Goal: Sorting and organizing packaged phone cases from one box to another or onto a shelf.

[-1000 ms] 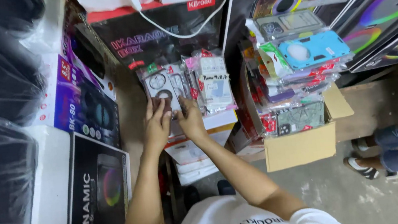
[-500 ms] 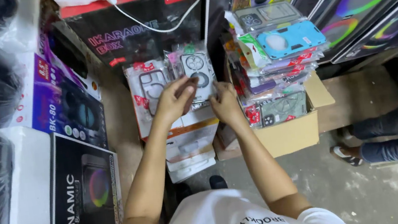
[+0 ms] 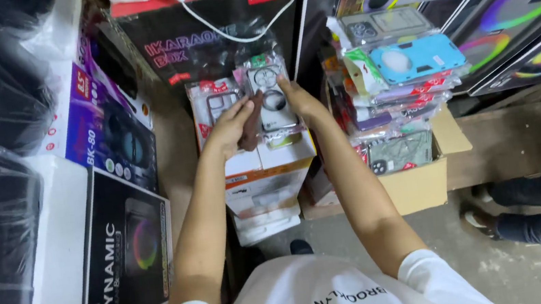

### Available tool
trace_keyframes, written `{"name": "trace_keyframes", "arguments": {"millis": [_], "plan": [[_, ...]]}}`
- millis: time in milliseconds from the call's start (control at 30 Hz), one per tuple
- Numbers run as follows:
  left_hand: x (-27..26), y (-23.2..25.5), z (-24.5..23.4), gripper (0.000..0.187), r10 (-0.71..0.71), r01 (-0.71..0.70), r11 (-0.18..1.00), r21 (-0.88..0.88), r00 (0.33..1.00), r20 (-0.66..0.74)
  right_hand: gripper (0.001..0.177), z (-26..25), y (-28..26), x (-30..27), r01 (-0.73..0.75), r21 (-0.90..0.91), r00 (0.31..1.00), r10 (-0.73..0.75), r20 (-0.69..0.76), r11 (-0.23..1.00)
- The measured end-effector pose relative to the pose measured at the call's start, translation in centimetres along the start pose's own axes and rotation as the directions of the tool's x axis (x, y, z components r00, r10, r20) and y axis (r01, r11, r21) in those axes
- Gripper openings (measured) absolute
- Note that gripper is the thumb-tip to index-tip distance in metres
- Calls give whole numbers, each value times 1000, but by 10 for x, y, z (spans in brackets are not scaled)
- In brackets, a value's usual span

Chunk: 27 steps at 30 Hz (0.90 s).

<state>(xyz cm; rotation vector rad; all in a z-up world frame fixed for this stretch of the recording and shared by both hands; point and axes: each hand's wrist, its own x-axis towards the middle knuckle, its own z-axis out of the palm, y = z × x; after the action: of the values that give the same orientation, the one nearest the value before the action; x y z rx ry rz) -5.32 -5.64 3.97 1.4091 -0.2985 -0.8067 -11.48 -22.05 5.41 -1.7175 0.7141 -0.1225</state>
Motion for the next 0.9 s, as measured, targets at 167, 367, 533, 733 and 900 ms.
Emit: {"name": "trace_keyframes", "arguments": {"millis": [167,367,533,733,900], "plan": [[-13,34,-43,45,248,-241,968,74,964,-93,99,-17,13,-16,47,-222,993,-70,-95,974],[32,10,-85,39,492,-303,722,622,857,-154,39,70,50,-57,549,-711,573,-817,-62,439],[97,-30,-82,42,324,-92,261,961,946,3,58,144,66,-63,451,-845,684,-719,121,287],[59,-70,-108,43,199,-224,161,961,961,191,39,158,90,-41,258,-959,577,-815,58,114],[5,-97,-137,37,602,-495,645,583,798,12,39,143,66,-54,323,-940,604,-789,115,111]]}}
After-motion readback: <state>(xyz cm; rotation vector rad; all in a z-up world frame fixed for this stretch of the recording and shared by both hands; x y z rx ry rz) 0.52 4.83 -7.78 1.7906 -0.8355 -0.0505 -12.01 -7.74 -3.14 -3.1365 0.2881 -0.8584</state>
